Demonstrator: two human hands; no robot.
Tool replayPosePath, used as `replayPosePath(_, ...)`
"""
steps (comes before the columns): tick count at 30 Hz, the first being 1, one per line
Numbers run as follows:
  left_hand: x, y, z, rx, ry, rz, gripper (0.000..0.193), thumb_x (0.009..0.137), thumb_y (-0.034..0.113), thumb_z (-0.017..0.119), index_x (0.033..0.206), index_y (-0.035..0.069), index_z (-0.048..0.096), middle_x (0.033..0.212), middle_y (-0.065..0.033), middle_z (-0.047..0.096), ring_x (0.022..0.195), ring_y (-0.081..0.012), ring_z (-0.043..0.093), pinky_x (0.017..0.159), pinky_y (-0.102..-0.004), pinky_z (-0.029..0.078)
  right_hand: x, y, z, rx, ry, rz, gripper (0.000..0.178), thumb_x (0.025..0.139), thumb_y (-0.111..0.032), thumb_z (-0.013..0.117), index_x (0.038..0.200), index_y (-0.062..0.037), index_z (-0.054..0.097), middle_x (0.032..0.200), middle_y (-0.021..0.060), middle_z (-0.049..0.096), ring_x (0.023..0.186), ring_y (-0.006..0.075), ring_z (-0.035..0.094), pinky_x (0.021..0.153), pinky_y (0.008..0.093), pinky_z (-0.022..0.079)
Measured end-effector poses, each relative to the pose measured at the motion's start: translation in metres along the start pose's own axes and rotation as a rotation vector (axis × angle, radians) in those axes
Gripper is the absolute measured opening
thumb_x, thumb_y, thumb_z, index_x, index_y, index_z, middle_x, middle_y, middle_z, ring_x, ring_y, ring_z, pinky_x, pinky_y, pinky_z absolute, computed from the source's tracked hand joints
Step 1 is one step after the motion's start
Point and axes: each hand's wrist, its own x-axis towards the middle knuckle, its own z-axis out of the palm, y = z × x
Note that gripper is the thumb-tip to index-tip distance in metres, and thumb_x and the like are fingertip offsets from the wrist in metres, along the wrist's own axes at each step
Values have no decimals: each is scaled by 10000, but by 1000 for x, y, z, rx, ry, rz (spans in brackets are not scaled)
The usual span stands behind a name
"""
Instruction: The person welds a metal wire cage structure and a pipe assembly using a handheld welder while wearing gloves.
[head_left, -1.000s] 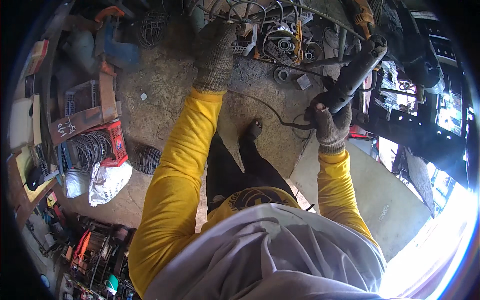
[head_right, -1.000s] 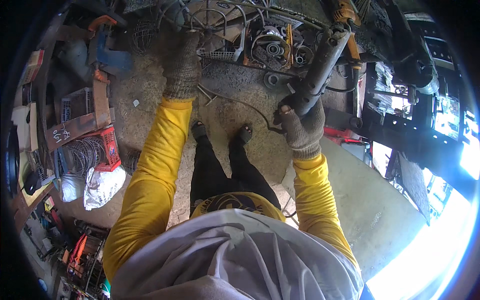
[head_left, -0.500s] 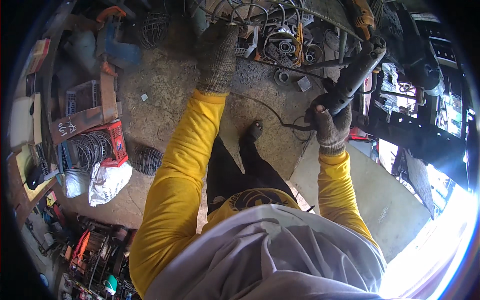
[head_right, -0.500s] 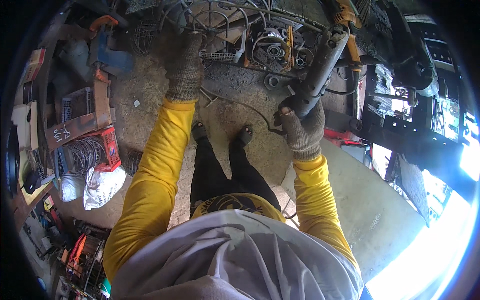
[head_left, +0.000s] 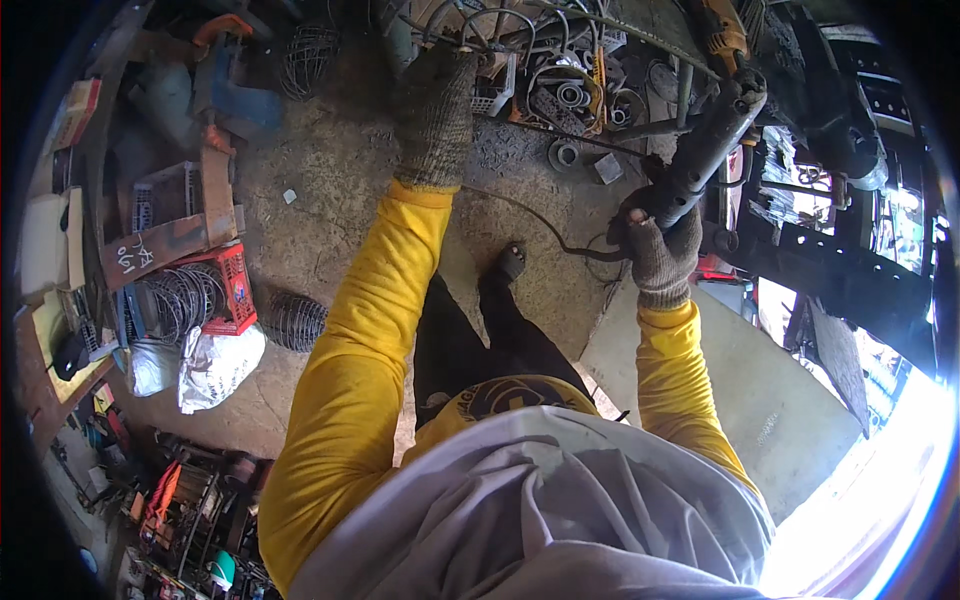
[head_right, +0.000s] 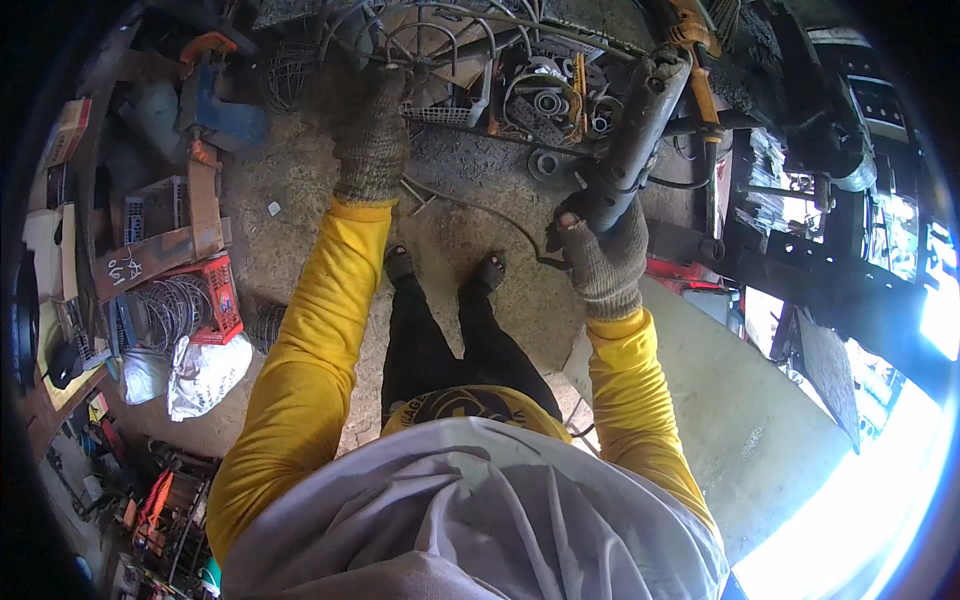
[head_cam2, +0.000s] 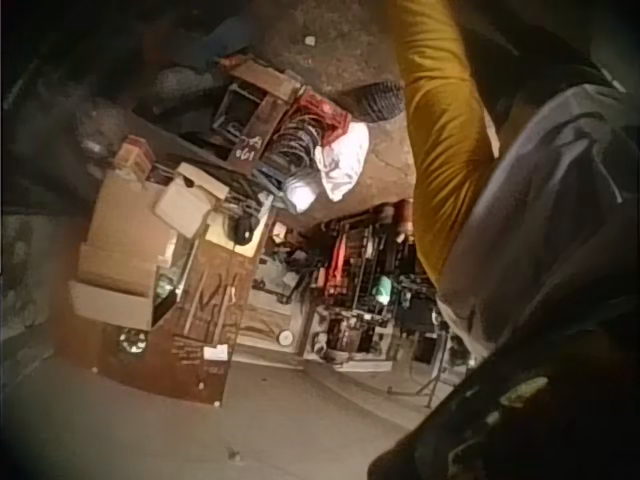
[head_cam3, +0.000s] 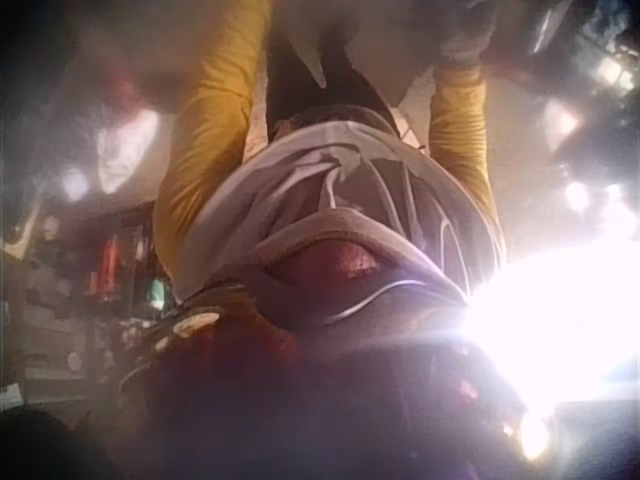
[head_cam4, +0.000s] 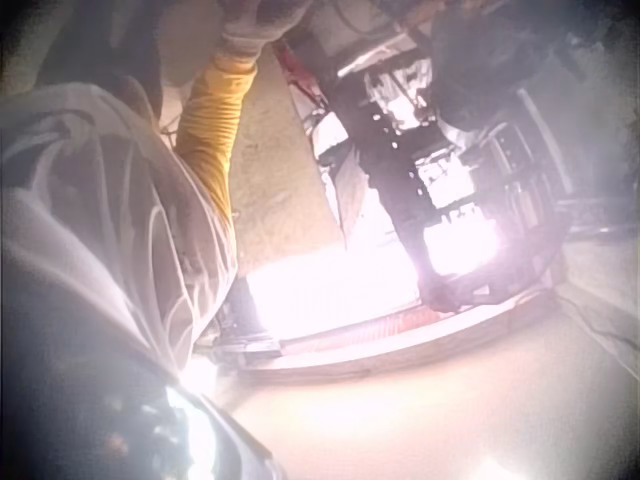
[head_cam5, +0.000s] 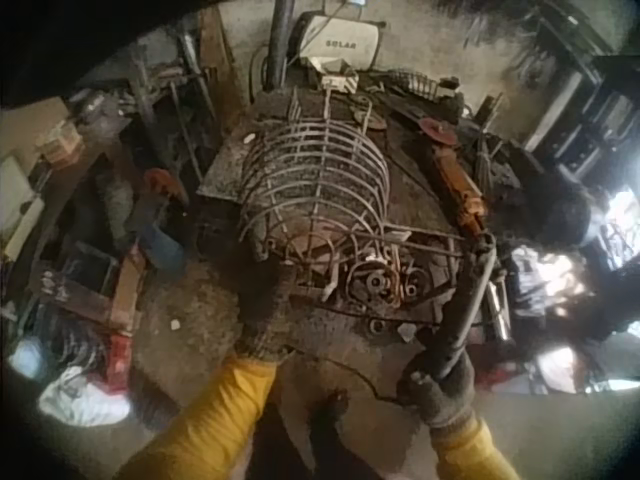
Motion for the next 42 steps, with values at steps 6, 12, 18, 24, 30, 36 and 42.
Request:
replayPosePath(6,5,16,-7,-278,8,-203,304,957,110,587,1244,9,598,1150,-83,679,989,-138,659,857,-236,516,2,-1,1,27,-21,9,643,844,-158,667,1380,70,393,811,81,614,602,162,611,538,265,502)
replayPosePath(12,2,14,-5,-161,46,-252,270,949,131,608,1190,15,642,1111,-70,693,953,-144,667,798,-236,525,3,4,0,10,-25,-3,642,849,-159,668,1380,73,393,813,84,615,605,160,612,546,264,501)
replayPosePath(18,6,18,-10,-220,34,-226,290,940,193,628,1170,18,651,1075,-88,698,944,-164,665,816,-254,515,2,-3,4,56,-10,31,490,859,-110,654,1295,30,481,817,65,625,663,130,615,601,255,508)
replayPosePath(24,0,11,0,-408,102,-255,276,944,200,620,1152,23,652,1081,-79,695,946,-173,664,826,-263,514,3,-1,3,47,-20,27,494,861,-112,652,1301,29,476,820,68,628,664,134,619,601,257,512)
replayPosePath(30,-1,-5,3,120,178,142,264,941,166,625,1154,12,646,1116,-87,687,948,-179,668,829,-264,523,3,-2,4,50,-25,38,494,862,-103,647,1307,29,477,824,66,632,669,127,622,606,251,513)
replayPosePath(36,1,15,-3,-363,66,-309,280,933,181,641,1156,10,646,1130,-96,684,989,-165,658,867,-268,515,4,0,3,10,-22,20,468,868,-105,641,1289,28,487,820,65,636,671,127,624,607,253,514)
replayPosePath(42,3,12,-4,-188,95,-99,300,933,201,644,1172,20,647,1119,-100,688,989,-163,657,866,-271,514,6,4,4,-12,-37,5,579,872,-134,633,1365,68,407,834,96,615,613,166,610,547,273,505)
